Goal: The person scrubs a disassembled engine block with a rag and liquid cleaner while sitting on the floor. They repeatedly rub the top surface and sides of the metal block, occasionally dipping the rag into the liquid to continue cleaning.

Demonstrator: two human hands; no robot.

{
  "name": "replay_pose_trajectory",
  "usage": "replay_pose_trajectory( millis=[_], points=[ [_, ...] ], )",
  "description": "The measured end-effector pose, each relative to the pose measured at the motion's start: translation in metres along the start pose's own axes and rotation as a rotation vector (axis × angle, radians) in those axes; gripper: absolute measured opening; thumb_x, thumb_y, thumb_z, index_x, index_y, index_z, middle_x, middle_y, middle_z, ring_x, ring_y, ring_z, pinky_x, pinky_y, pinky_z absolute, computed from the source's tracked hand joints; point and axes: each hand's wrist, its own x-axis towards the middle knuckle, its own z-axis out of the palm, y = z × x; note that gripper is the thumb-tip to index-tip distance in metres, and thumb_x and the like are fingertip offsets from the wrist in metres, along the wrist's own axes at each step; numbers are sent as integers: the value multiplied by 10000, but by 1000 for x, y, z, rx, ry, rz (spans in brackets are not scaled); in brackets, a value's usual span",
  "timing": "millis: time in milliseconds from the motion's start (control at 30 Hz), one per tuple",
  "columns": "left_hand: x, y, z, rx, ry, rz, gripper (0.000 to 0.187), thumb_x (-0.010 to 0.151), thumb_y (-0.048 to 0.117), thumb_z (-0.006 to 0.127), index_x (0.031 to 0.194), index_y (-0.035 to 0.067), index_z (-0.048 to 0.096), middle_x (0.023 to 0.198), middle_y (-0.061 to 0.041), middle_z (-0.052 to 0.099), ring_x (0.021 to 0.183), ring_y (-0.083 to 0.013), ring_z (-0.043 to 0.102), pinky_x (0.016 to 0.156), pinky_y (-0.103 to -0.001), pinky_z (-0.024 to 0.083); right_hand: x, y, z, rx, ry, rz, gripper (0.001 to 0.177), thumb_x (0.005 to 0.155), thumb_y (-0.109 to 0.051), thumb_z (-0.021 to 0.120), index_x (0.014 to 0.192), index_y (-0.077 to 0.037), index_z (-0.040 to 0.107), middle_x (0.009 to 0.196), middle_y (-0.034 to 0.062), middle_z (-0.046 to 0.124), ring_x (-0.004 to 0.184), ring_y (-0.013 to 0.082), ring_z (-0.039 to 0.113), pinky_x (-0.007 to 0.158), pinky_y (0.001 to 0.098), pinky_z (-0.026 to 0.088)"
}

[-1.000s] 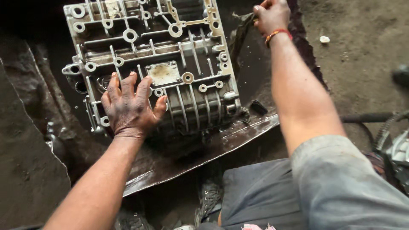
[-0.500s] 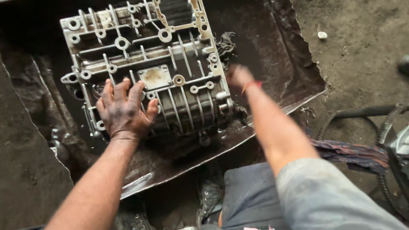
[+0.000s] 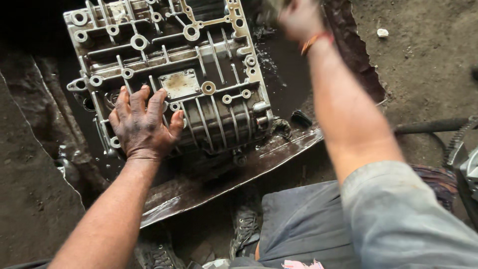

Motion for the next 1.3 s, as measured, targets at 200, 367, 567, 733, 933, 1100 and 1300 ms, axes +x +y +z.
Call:
replay_pose_trajectory(
  millis=[200,367,567,733,933,1100,1300],
  points=[
    [0,1,-3,5,-9,-1,541,931,578,707,1352,239,686,1438,-99,579,1429,-429,421,1103,-591,347,-153,15,100,-1012,-1235,-1232,258,987,-202,554,927,-163,801,943,13,753,784,169,700,657,361,571],
    [1,1,-2,-9,-24,-12,534,924,578,708,1328,230,687,1435,-104,578,1428,-432,420,1091,-600,341,-186,20,71,-31,-1252,482,231,894,-140,647,1099,-162,750,1005,113,804,854,219,732,746,366,579],
    [3,4,-4,0,41,-2,534,910,559,708,1336,237,694,1422,-83,586,1429,-428,434,1085,-584,357,-202,-4,73,-93,-820,337,189,882,-200,672,1022,-130,779,1028,145,751,929,318,707,796,424,558],
    [-1,1,-2,1,1,-3,515,928,555,706,1326,229,692,1422,-94,590,1411,-427,442,1091,-582,362,-115,-7,6,102,-231,151,129,819,-166,701,901,-97,772,914,134,749,840,313,731,748,410,580],
    [2,4,-4,-7,17,-14,536,898,565,712,1320,237,691,1430,-97,591,1416,-424,419,1089,-590,353,-21,-33,-51,38,9,111,174,761,-202,802,872,-74,761,886,137,734,841,303,727,788,406,579],
    [1,2,0,-18,14,-10,545,905,570,721,1333,235,687,1432,-96,589,1423,-423,411,1092,-599,343,-43,-28,-19,-112,-14,-9,98,852,-195,737,904,-115,760,965,169,725,908,349,708,809,436,574],
    [2,1,0,-18,-4,-15,543,909,557,719,1340,228,684,1437,-107,578,1423,-432,407,1090,-598,341,-133,-22,29,-308,-1170,145,197,842,-180,717,1020,-142,792,999,139,779,891,310,727,792,433,570]
  ],
)
